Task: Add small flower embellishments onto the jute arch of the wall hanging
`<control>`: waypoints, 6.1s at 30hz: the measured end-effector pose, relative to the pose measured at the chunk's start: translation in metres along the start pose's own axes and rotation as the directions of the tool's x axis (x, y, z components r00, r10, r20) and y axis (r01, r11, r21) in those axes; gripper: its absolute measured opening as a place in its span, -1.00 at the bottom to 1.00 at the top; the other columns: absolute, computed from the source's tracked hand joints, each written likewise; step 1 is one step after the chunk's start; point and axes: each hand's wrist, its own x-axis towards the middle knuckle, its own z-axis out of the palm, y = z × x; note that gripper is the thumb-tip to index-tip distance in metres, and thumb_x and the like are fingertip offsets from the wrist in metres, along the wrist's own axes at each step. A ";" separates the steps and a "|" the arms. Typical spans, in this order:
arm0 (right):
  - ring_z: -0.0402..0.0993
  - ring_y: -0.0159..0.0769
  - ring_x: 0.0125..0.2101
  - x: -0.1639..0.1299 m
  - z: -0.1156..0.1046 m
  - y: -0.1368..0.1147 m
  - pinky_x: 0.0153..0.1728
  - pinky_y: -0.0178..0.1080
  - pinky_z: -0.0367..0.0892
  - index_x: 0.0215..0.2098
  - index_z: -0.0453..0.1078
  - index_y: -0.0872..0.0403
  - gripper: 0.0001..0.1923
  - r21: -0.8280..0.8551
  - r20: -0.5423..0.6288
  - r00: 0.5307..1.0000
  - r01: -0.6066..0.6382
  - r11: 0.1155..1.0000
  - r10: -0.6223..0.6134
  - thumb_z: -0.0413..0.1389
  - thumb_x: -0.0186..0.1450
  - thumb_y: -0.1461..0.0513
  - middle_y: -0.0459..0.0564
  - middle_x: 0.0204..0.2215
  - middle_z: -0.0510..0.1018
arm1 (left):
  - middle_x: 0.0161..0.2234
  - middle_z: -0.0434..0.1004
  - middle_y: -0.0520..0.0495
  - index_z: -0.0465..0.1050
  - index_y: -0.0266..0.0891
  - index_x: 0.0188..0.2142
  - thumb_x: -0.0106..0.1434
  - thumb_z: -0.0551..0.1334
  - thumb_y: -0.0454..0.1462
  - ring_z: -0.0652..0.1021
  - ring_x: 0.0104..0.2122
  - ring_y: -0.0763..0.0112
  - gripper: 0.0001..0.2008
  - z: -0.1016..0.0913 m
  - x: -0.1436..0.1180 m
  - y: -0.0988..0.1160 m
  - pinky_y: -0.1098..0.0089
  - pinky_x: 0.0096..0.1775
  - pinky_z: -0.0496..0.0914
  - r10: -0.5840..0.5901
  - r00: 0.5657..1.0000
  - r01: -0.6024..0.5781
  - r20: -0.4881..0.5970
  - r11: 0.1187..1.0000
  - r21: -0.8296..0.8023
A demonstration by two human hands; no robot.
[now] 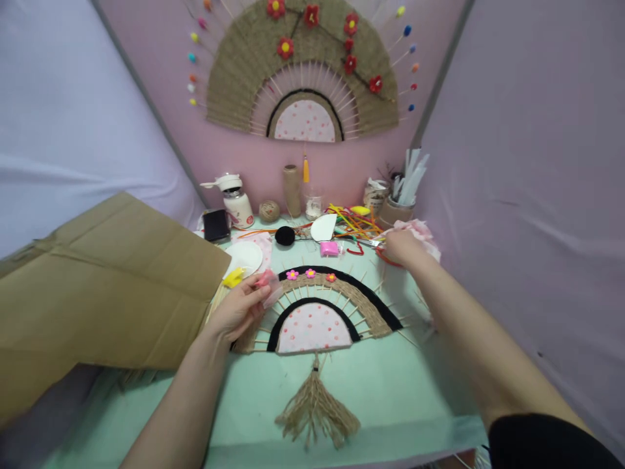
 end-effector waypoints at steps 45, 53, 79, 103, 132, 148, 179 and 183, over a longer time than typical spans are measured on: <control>0.45 -0.39 -0.42 -0.074 0.006 -0.171 -0.38 -0.28 0.43 -0.55 0.24 0.06 -0.54 0.948 0.307 0.781 -0.201 0.246 -0.545 0.35 0.04 -0.05 -0.13 -0.48 0.51 | -0.39 0.41 0.06 0.31 -0.22 -0.37 0.14 0.33 -0.06 0.41 -0.37 0.49 -0.69 0.012 -0.007 -0.013 0.49 -0.33 0.28 0.194 0.978 -0.206 0.080 0.821 0.532; 0.38 -0.40 -0.48 -0.069 0.009 -0.168 -0.39 -0.27 0.42 -0.59 0.18 0.03 -0.60 0.943 0.228 0.864 -0.081 0.323 -0.449 0.29 0.06 0.04 -0.19 -0.57 0.38 | -0.47 0.39 0.07 0.27 -0.21 -0.46 0.20 0.23 -0.07 0.42 -0.45 0.47 -0.71 0.005 0.003 -0.019 0.45 -0.38 0.31 0.332 0.936 -0.237 -0.112 0.836 0.495; 0.07 -0.39 -0.58 -0.070 0.024 -0.180 -0.51 -0.29 0.00 -0.66 0.06 0.01 -0.79 0.648 -0.124 0.927 0.345 0.679 -0.353 -0.02 0.09 0.24 -0.19 -0.71 0.14 | -0.53 0.22 0.06 0.15 -0.18 -0.56 0.35 0.01 -0.22 0.30 -0.46 0.41 -0.67 0.013 -0.004 -0.025 0.38 -0.37 0.12 0.479 0.876 -0.314 0.056 0.479 0.819; 0.11 -0.39 -0.60 -0.071 0.007 -0.169 -0.50 -0.27 0.03 -0.59 0.12 0.01 -0.73 0.610 -0.274 0.909 0.416 0.674 -0.313 0.02 0.24 0.19 -0.18 -0.68 0.23 | -0.21 0.51 -0.08 0.37 -0.21 -0.26 0.24 0.18 0.13 0.56 -0.30 0.37 -0.56 0.016 -0.004 -0.009 0.37 -0.28 0.46 0.053 0.994 -0.061 -0.094 0.994 -0.089; 0.43 -0.22 -0.28 -0.096 0.002 -0.186 -0.24 -0.18 0.29 -0.43 0.40 0.01 -0.83 0.785 -0.244 0.820 0.481 0.391 -0.518 0.14 0.30 0.15 -0.02 -0.35 0.54 | -0.45 0.57 0.02 0.48 -0.31 -0.40 0.31 0.18 -0.47 0.59 -0.43 0.61 -0.82 0.009 0.013 -0.016 0.61 -0.27 0.51 0.079 0.939 -0.244 -0.334 0.837 -0.489; 0.41 -0.09 0.00 -0.068 0.011 -0.164 0.08 0.03 0.23 -0.26 0.58 -0.09 -0.81 0.619 -0.342 0.821 0.563 0.548 -0.458 0.12 0.30 0.11 0.02 -0.05 0.54 | -0.38 0.60 -0.04 0.46 -0.34 -0.29 0.37 0.11 -0.45 0.63 -0.36 0.51 -0.84 0.016 0.006 -0.016 0.41 -0.12 0.54 0.053 0.968 -0.170 -0.244 0.855 -0.490; 0.53 -0.07 -0.20 -0.086 0.021 -0.189 -0.35 -0.24 0.24 -0.36 0.55 0.12 -0.80 0.016 0.329 0.704 0.662 0.749 -0.629 0.07 0.24 0.35 0.18 -0.28 0.63 | -0.38 0.63 -0.05 0.51 -0.27 -0.10 0.43 0.01 -0.40 0.64 -0.39 0.52 -0.71 0.009 0.009 0.006 0.52 -0.27 0.56 -0.142 0.932 -0.127 -0.334 0.735 -0.666; 0.52 -0.10 -0.21 -0.085 0.026 -0.190 -0.35 -0.25 0.23 -0.37 0.54 0.11 -0.80 0.035 0.320 0.709 0.654 0.756 -0.628 0.06 0.23 0.36 0.15 -0.28 0.63 | -0.35 0.64 -0.04 0.49 -0.24 -0.01 0.43 0.02 -0.41 0.64 -0.37 0.53 -0.69 0.009 0.009 0.007 0.49 -0.17 0.55 -0.142 0.932 -0.132 -0.334 0.725 -0.676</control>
